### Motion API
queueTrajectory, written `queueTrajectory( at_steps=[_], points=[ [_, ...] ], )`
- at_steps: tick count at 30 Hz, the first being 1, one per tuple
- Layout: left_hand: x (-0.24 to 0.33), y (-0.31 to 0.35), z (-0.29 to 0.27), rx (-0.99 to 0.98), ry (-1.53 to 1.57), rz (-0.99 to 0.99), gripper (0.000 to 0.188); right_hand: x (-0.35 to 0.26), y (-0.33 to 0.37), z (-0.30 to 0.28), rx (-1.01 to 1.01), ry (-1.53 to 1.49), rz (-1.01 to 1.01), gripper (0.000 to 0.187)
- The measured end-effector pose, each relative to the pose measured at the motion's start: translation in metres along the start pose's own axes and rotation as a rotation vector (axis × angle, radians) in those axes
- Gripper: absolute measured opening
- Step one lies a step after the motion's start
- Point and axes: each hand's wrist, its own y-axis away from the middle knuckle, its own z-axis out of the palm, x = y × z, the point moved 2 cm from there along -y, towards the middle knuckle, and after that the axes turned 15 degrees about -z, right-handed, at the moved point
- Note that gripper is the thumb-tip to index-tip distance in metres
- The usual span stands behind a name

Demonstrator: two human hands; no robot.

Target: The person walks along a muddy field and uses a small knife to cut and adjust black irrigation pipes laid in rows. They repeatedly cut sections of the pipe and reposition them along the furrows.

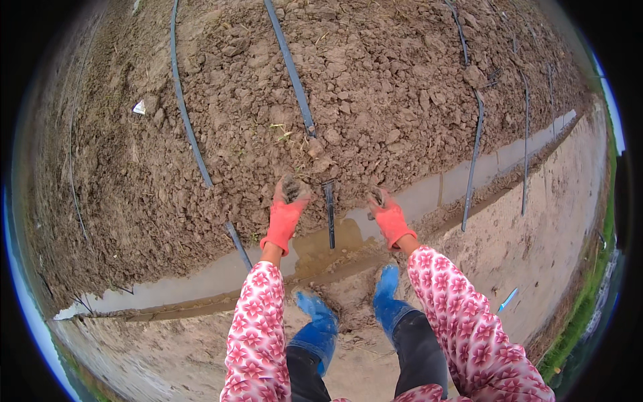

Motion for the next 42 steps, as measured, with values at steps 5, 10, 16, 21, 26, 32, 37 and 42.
queueTrajectory(
  at_steps=[5,10,16,21,26,32,37,42],
  points=[
    [-0.043,0.153,-0.03,0.323,0.408,-0.233,0.032,0.071,0.213,-0.097,0.67,-0.681,0.58,0.037],
    [-0.009,0.317,-0.009,0.285,0.536,-0.384,0.026,-0.021,0.344,-0.181,0.798,-0.883,0.699,0.046],
    [0.136,0.447,0.054,0.23,0.427,-0.369,0.032,-0.15,0.299,-0.14,0.193,-1.031,0.443,0.045],
    [0.211,0.508,0.065,0.279,-0.668,0.193,0.081,-0.389,0.289,-0.123,-0.031,-0.874,-0.18,0.052],
    [0.219,0.533,0.035,-0.016,0.628,0.047,0.084,-0.515,0.358,-0.112,-0.203,0.019,-0.943,0.043],
    [0.259,0.622,-0.006,0.209,0.186,0.31,0.055,-0.532,0.372,-0.06,-0.329,-0.41,-0.877,0.04],
    [0.243,0.612,-0.028,0.088,0.538,0.354,0.036,-0.512,0.363,0.003,-0.4,-0.788,-0.706,0.046],
    [0.232,0.642,-0.057,0.219,0.313,0.267,0.041,-0.547,0.427,0.002,-0.494,-0.778,-0.398,0.046]
  ],
)
